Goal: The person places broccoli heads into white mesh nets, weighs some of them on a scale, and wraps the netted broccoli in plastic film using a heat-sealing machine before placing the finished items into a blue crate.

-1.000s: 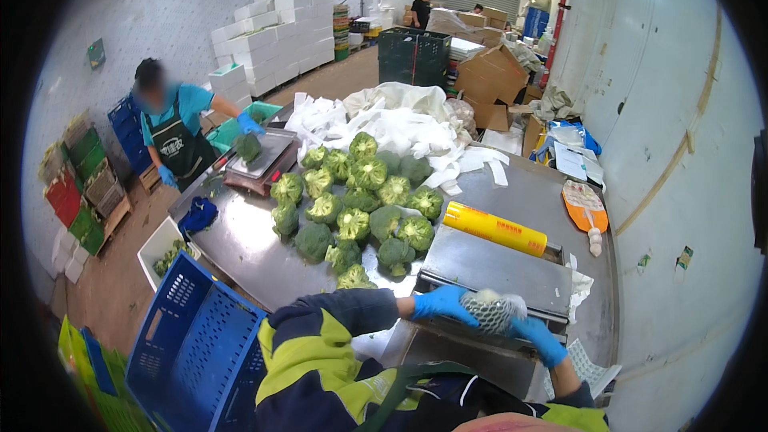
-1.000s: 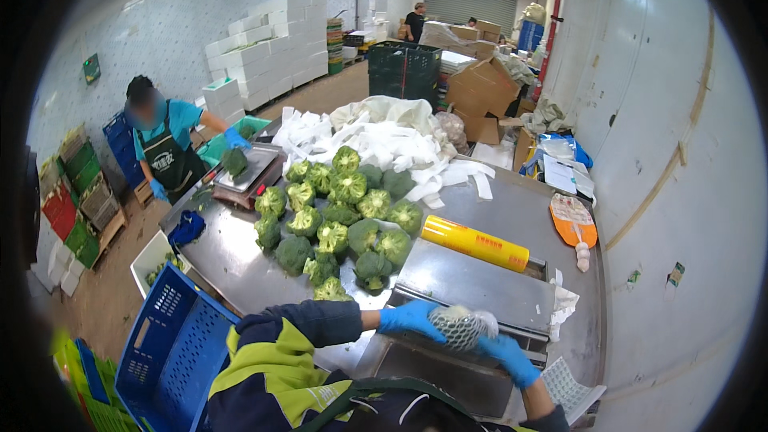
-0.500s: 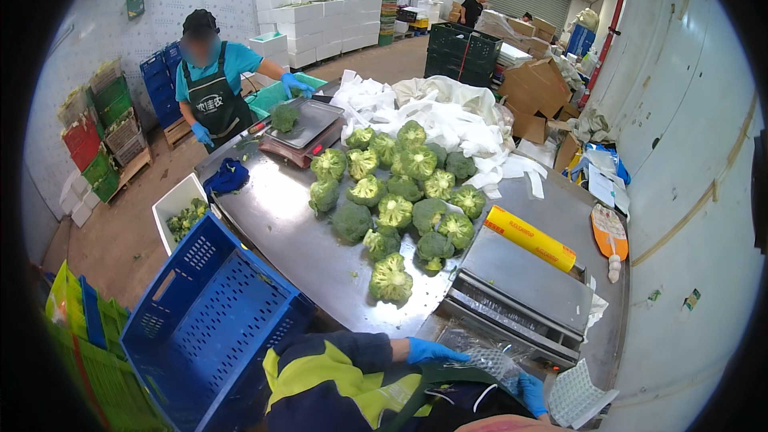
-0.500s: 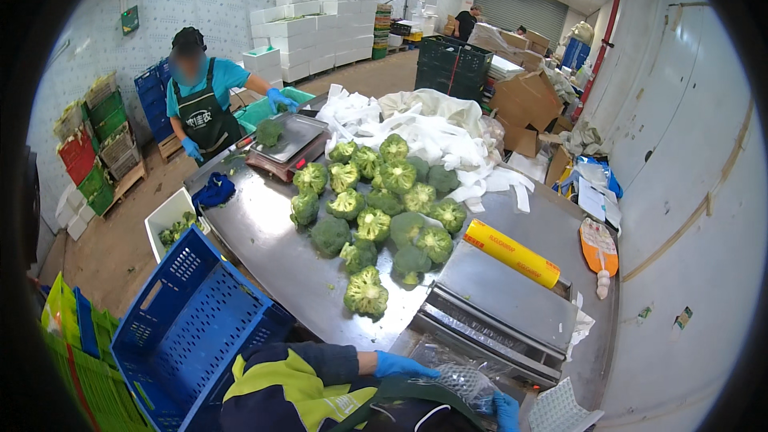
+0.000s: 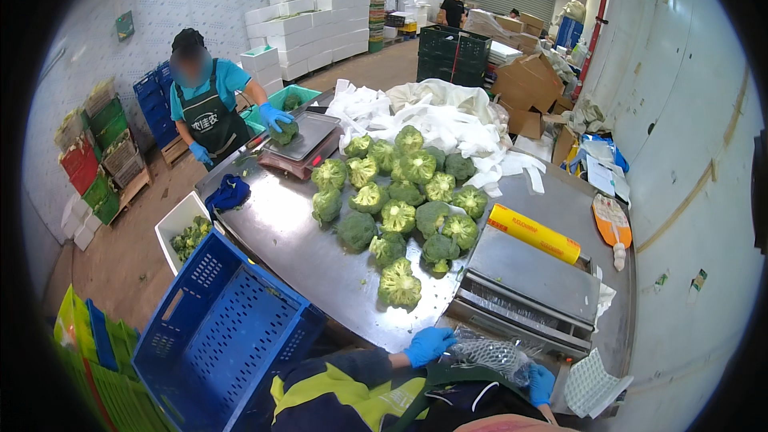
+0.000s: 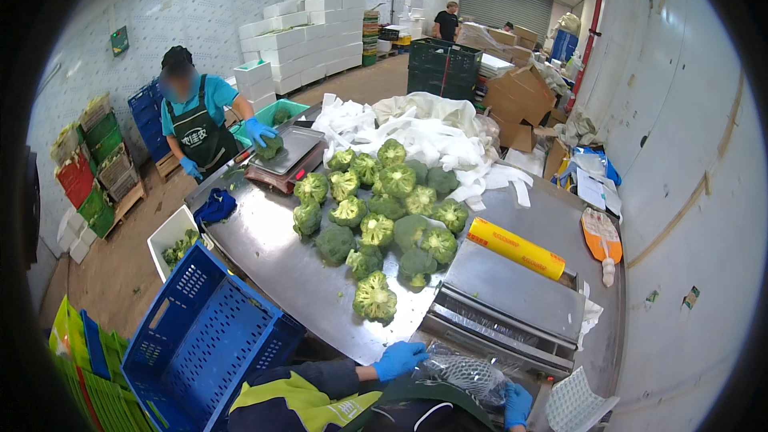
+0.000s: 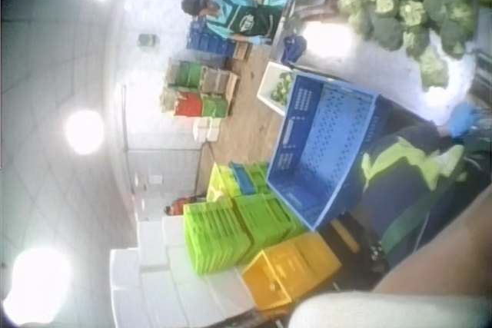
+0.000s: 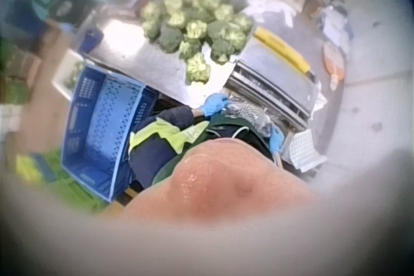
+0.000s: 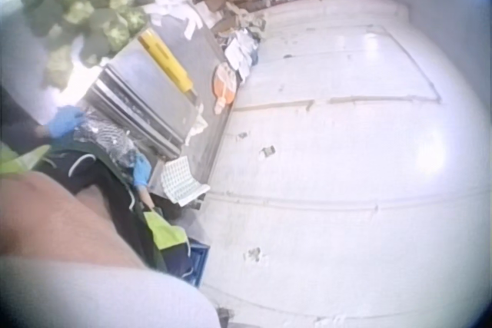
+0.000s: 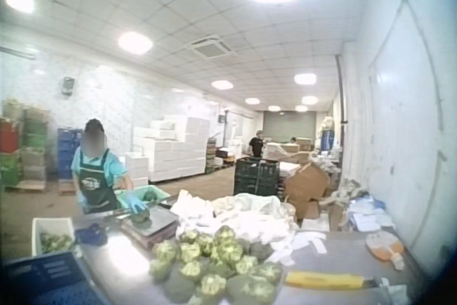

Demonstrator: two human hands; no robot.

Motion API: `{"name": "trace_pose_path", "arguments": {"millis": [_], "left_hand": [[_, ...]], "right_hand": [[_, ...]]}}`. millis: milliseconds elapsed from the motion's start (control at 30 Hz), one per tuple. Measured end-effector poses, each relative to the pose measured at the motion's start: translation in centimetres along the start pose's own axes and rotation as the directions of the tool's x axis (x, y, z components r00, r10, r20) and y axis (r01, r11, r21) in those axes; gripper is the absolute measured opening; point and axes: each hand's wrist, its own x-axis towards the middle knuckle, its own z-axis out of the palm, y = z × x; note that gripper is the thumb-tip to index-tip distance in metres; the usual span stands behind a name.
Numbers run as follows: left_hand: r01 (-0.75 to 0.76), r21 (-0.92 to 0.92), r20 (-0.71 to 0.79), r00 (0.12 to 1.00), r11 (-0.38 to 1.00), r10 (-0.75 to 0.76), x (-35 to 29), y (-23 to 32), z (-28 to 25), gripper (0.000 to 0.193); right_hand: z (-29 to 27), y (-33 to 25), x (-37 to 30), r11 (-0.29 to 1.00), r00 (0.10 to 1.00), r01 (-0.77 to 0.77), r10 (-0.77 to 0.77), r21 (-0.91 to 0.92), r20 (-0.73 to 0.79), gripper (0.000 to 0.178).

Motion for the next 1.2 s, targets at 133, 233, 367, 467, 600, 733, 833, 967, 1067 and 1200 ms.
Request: {"name": "trace_pose_path", "arguments": {"millis": [133,233,367,467,600,733,833,967,1067,1200], "left_hand": [[-0.110,0.311,0.036,0.994,0.944,0.104,2.5,-0.6,3.2,0.020],[-0.203,0.204,0.261,0.954,0.958,0.146,4.7,1.8,8.4,0.024],[-0.065,-0.542,0.563,0.713,0.838,0.419,6.0,-6.5,11.7,0.029],[0.014,-0.436,0.662,0.683,0.900,0.310,4.2,-6.2,8.3,0.029],[0.666,-0.713,0.701,0.684,0.219,0.203,2.3,6.8,-0.5,0.040],[0.452,-0.539,0.793,0.556,0.710,0.248,2.5,15.7,-4.4,0.046],[0.139,-0.435,0.805,0.503,0.890,0.315,0.6,18.7,-2.7,0.069],[0.054,-0.535,0.752,0.485,0.843,0.446,1.0,14.3,0.9,0.066],[0.701,-0.396,0.908,0.393,0.593,0.141,0.2,14.1,1.8,0.060],[0.812,-0.215,0.848,0.431,0.543,-0.309,-0.5,14.5,-1.1,0.052]], "right_hand": [[2.3,-3.4,-0.3,0.758,0.986,0.158,-0.086,-0.633,0.143,0.029],[3.2,-2.0,-0.6,0.756,0.992,0.118,-0.068,-0.644,0.102,0.030],[2.6,-0.1,-0.9,0.953,0.916,0.252,-0.178,-0.170,0.359,0.035],[1.8,-4.2,-3.2,0.958,0.941,0.190,-0.240,0.215,0.239,0.042],[-2.5,-17.2,-1.2,0.667,0.688,0.714,-0.725,-0.212,0.032,0.023],[-5.7,-24.4,-1.5,0.384,0.381,0.920,-0.829,-0.079,0.410,0.017],[-10.2,-26.2,-0.5,0.502,0.469,0.865,-0.813,0.007,0.345,0.021],[-6.2,-23.7,3.5,0.802,0.751,0.588,-0.590,0.106,0.296,0.026],[2.4,-18.8,2.1,0.902,0.751,0.330,-0.429,0.277,0.502,0.025],[7.4,-16.2,1.8,0.739,0.592,-0.265,-0.383,0.619,0.710,0.026]]}}
